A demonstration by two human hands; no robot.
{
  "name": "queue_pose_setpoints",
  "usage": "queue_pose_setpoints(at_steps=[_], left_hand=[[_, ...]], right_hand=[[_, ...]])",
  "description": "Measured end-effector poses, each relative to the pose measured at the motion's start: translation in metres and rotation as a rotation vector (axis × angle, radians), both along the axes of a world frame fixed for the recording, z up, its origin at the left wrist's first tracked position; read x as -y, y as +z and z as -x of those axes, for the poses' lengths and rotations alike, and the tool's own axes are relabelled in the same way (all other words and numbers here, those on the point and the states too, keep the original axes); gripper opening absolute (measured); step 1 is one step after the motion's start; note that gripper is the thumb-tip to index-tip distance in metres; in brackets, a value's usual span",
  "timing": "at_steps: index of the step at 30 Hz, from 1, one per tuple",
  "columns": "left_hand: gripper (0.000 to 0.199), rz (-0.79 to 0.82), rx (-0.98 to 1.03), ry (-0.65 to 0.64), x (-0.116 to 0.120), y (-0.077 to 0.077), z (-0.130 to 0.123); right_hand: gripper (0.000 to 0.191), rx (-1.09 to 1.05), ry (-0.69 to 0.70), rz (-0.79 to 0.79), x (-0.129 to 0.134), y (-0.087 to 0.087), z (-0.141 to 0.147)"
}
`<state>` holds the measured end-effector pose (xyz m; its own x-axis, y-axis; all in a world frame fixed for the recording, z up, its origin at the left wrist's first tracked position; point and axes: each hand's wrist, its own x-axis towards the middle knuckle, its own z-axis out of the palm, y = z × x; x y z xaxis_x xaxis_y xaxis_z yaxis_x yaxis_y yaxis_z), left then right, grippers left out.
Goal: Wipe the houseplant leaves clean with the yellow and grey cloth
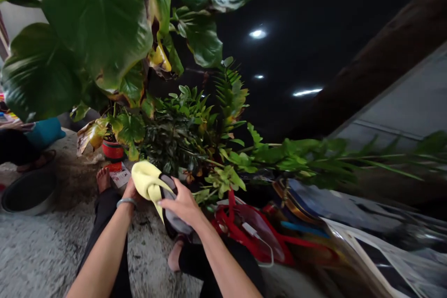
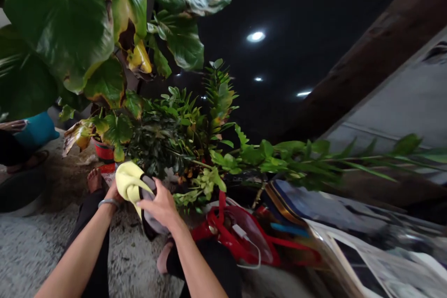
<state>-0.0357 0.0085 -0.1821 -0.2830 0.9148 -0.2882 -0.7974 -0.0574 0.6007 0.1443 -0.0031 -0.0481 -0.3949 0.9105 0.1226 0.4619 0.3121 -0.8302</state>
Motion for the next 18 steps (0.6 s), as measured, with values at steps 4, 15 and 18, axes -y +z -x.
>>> queue_pose_setpoints(at_steps=[4, 15, 18], left_hand=[[0.027, 0.026, -0.015, 0.023, 0.002, -0.001, 0.001], [0.031, 0.014, -0.017, -0.021, -0.001, -0.007, -0.011], [0.031, 0.016, -0.018, -0.009, -0.003, -0.008, -0.008]], right_hand=[[0.06, -0.173, -0.056, 0.062, -0.001, 0.035, -0.046], [0.064, 0.001, -0.122, 0.194, 0.002, -0.006, -0.015], [0.058, -0.128, -0.038, 0.292, 0.022, 0.004, -0.051]])
